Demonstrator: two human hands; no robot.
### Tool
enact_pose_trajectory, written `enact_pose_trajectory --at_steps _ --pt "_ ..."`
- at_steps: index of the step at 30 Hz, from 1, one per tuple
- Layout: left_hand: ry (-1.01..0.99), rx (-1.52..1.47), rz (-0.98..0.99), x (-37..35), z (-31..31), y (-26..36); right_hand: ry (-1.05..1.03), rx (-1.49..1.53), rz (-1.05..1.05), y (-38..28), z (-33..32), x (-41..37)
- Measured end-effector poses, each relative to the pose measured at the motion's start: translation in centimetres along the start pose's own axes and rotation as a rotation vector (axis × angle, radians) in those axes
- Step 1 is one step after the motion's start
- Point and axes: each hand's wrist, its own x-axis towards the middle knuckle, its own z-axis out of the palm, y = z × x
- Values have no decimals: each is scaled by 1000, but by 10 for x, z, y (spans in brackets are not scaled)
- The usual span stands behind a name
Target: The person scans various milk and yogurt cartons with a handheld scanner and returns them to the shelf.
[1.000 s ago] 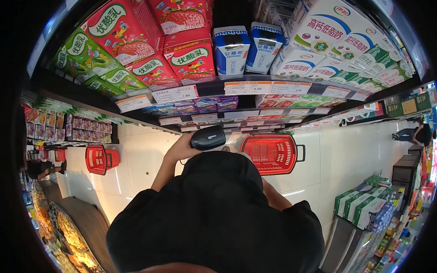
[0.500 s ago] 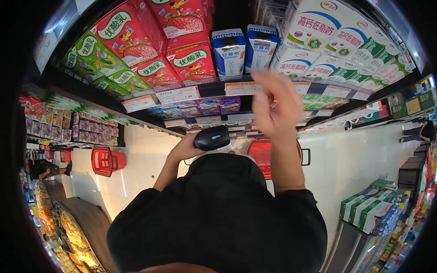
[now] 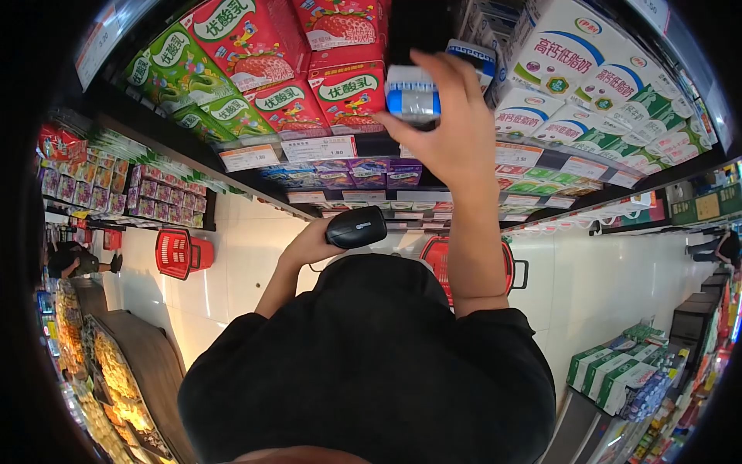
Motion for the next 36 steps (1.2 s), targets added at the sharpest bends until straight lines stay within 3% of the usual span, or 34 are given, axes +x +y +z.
enact_pose_trajectory --at_steps 4,6,8,9,12,14,16,17,18,20,22,23,24,26,28,33,36 --pt "30 -25 24 1 -1 5 99 45 -154 2 -2 -24" --pt "62 14 101 3 -1 -2 315 200 -270 3 -9 -32" --pt "59 17 107 6 -1 -9 526 368 -148 -8 -14 -45" --pt "60 38 106 7 -3 -11 667 589 117 -25 -11 -50" --pt "55 -78 48 8 -3 1 480 1238 430 -9 -18 -99" --pt "54 -141 -1 9 -3 0 467 1726 861 -5 -13 -135" --pt "35 -225 -85 8 -3 -6 511 2242 1460 -14 -10 -158" --pt "40 -228 -71 9 -1 -8 594 2338 1647 -11 -3 -178" --pt "21 -267 -125 9 -1 -4 563 2429 1642 -6 7 -203" --pt "0 -294 -132 11 3 -6 656 2455 1701 0 18 -230" --pt "9 -287 -77 14 8 -10 502 1991 1788 7 22 -237" --pt "-40 -448 -89 14 11 -16 461 1735 1800 10 26 -239" --pt "-82 -608 -103 14 14 -20 480 1734 1804 6 27 -237" --pt "-120 -739 -100 13 25 -27 431 1182 1618 0 30 -227" --pt "-190 -855 -34 15 34 -20 441 1177 1557 -1 31 -224" --pt "-268 -553 -180 9 35 -11 381 1186 1385 -3 33 -225" --pt "-227 -527 -253 3 35 -6 368 1100 1344 -9 35 -222"
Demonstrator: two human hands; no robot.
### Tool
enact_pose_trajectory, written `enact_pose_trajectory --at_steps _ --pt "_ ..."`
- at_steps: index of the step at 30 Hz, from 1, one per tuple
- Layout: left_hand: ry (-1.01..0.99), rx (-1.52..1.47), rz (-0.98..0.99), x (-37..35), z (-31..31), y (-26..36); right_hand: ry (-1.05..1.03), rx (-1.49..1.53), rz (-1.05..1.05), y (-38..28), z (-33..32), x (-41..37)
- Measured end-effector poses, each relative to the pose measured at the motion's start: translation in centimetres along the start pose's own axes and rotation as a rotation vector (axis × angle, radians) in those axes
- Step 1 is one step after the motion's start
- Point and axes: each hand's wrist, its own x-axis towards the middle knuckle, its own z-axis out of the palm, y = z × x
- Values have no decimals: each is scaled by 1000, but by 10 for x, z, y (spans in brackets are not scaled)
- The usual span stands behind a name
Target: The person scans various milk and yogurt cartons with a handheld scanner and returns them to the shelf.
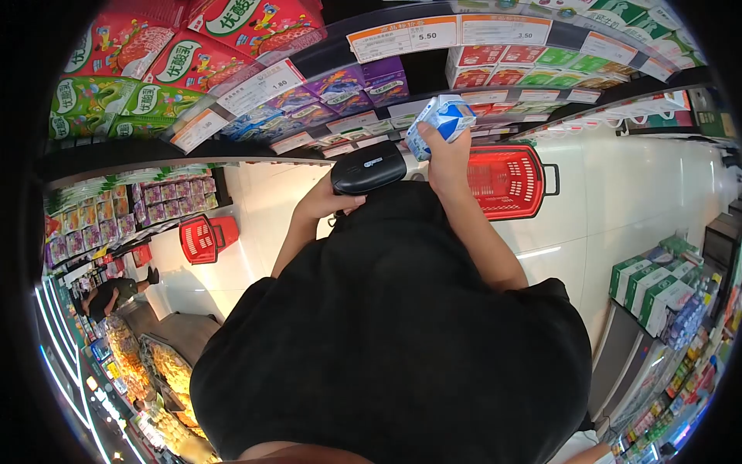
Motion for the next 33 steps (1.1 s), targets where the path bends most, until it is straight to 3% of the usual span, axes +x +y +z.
enact_pose_trajectory --at_steps 15,31,33 --pt "27 73 2 -4 -2 7 10 -152 -58 6 -4 2" --pt "38 27 25 -6 -6 1 -21 -136 -44 8 -4 1" --pt "35 1 41 -7 -7 -1 -51 -32 9 9 -4 0"
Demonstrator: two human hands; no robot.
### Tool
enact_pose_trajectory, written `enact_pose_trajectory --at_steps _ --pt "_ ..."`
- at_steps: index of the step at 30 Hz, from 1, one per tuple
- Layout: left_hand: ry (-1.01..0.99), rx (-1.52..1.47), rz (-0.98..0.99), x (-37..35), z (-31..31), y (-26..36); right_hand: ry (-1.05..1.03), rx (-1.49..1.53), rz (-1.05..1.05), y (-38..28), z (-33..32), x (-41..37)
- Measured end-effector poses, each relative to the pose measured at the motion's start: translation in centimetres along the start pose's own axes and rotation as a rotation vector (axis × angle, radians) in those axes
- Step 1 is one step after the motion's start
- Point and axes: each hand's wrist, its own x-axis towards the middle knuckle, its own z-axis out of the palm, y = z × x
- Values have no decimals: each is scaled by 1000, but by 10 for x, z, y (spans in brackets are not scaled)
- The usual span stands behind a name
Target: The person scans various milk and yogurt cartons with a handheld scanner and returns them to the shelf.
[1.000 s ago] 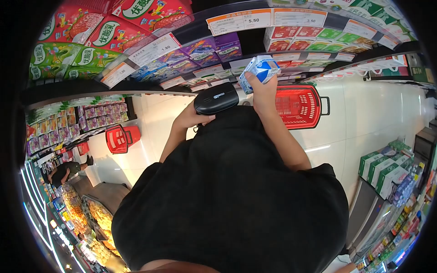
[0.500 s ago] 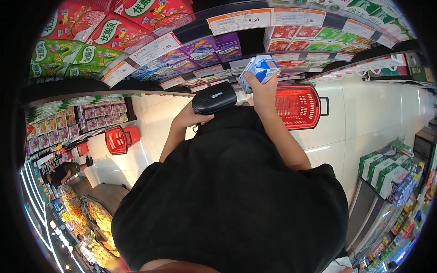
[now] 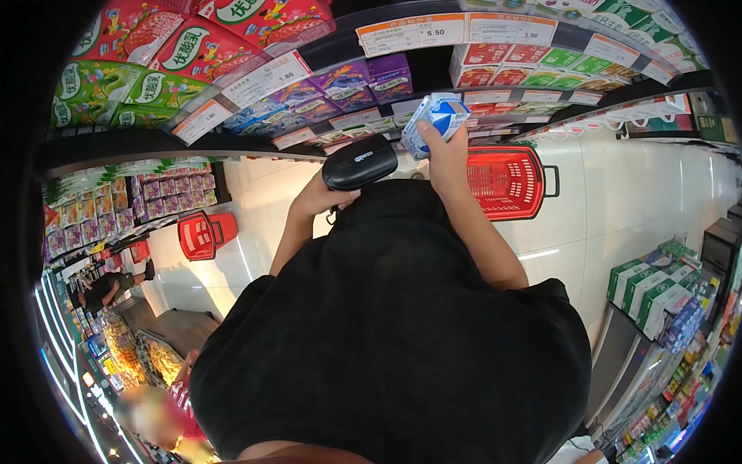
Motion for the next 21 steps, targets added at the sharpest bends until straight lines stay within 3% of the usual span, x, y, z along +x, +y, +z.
enact_pose_trajectory --at_steps 3,21 --pt "1 -28 13 0 -3 -2 -116 245 85 -1 -2 0" --pt "14 -33 37 -1 -2 -1 -110 103 187 4 -10 3"
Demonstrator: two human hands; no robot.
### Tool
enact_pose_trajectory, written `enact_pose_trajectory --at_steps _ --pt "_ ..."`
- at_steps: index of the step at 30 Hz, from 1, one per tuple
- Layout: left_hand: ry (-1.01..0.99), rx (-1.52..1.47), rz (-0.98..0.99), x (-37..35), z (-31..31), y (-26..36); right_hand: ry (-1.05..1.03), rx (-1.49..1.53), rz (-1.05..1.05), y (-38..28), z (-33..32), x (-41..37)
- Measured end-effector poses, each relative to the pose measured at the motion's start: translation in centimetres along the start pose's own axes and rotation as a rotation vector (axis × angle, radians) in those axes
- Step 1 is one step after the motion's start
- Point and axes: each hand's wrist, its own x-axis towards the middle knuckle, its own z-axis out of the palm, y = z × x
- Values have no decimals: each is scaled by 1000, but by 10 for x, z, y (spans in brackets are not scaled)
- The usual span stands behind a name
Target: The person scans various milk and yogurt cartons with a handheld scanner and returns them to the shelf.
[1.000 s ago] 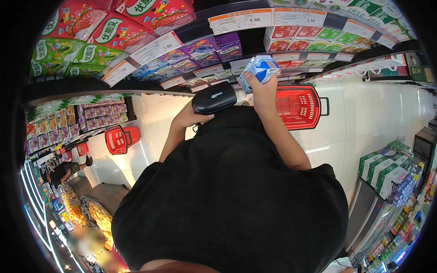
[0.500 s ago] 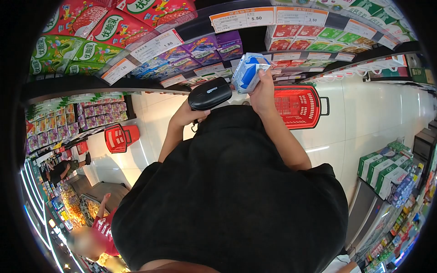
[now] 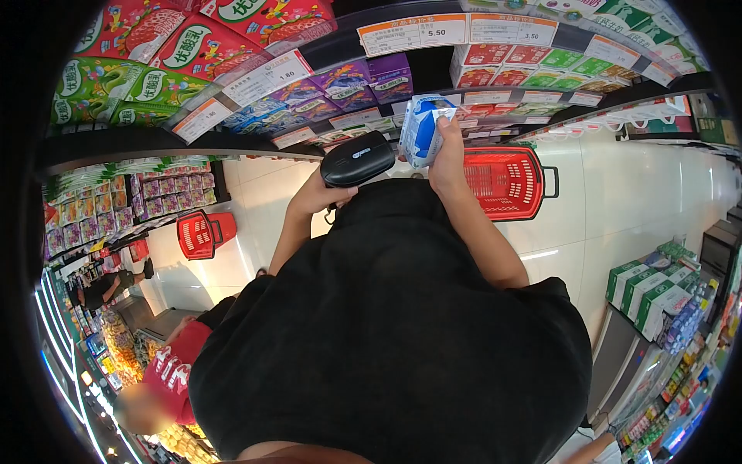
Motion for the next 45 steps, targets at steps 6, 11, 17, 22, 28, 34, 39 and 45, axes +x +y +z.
enact_pose_trajectory --at_steps 6,11,17,22,28,34,39,45 --pt "-4 18 23 3 2 3 10 32 -85 -6 17 -5" --pt "-32 60 -13 7 -2 0 -79 120 62 2 4 -1" --pt "-11 24 9 7 1 3 -60 76 69 -1 9 -4" --pt "3 12 15 5 1 3 -52 11 12 -3 15 -5" --pt "-11 31 13 6 -2 0 -42 78 106 3 2 3" --pt "-11 14 9 6 -1 1 -22 37 67 0 11 -2" --pt "2 30 -9 6 -2 1 -66 80 101 -1 6 2" --pt "-2 33 -10 8 -2 2 -16 61 86 0 10 -1"
